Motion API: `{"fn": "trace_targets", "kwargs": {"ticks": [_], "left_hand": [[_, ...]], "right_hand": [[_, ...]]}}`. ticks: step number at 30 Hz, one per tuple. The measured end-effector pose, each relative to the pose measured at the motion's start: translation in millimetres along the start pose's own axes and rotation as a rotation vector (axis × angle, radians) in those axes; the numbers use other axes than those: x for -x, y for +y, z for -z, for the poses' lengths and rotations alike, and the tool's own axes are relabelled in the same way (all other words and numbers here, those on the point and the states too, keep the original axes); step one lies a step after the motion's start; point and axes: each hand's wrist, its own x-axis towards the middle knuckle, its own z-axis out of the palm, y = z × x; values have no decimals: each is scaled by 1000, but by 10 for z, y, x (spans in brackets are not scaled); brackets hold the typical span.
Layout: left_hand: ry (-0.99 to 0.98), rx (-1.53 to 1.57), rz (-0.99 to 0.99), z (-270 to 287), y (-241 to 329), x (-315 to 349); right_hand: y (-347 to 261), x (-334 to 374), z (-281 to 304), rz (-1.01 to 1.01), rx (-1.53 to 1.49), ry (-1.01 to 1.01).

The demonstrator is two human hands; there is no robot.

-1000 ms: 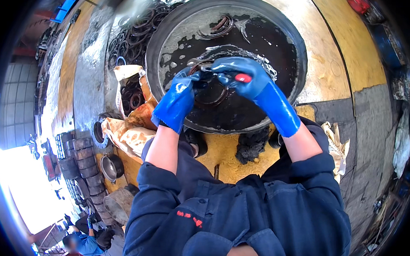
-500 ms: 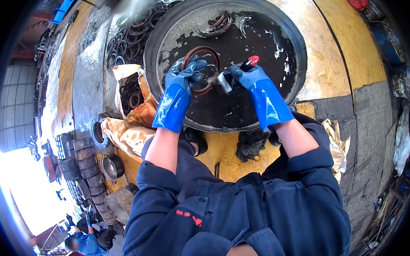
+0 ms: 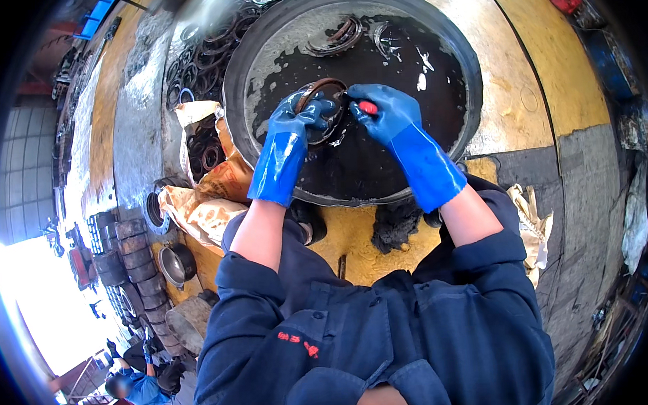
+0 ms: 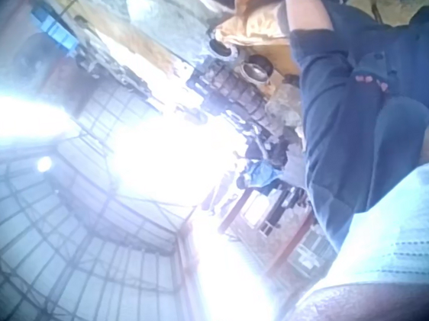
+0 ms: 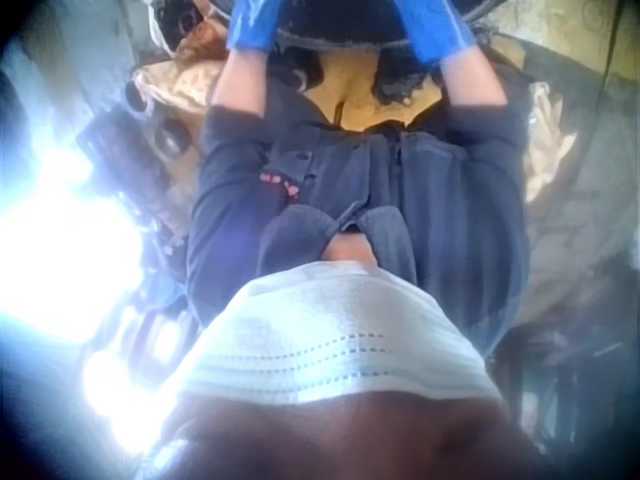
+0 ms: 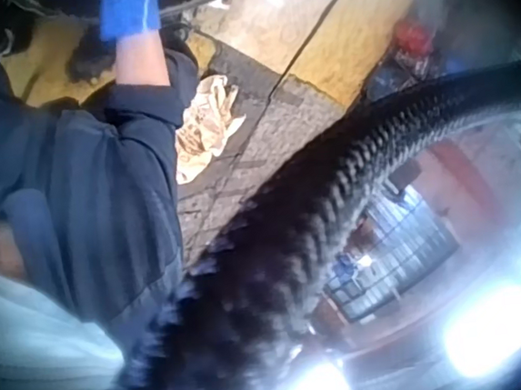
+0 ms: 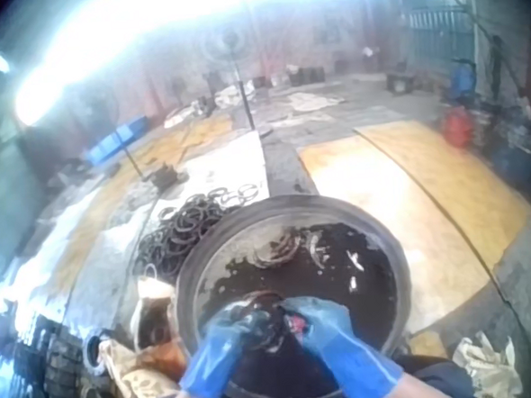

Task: The person uses a red-handled scraper to clean dark metal rings submerged in a black liquid within a large metal basin. They repeatedly pick up a ring, scrape its surface to remove residue, and place it into a nearby sack. The process is repetitive, focusing on individual rings one at a time.

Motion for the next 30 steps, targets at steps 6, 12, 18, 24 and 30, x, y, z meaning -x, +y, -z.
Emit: {"fn": "trace_targets", "kwargs": {"ticks": [6,12,18,24,30], "left_hand": [[-17,-25,-3,-47,5,13],[-2,-64,-47,-37,-33,39],[-32,10,-56,-29,-36,44],[-20,-7,7,-75,-4,52],[-43,80,-14,-48,-19,24]], "right_hand": [[283,36,-259,-655,-392,-303],[189,90,-376,-881,-1001,-269],[94,160,-315,-712,-756,-368],[-198,136,-192,-425,76,-316],[-116,140,-137,126,262,-11]]}}
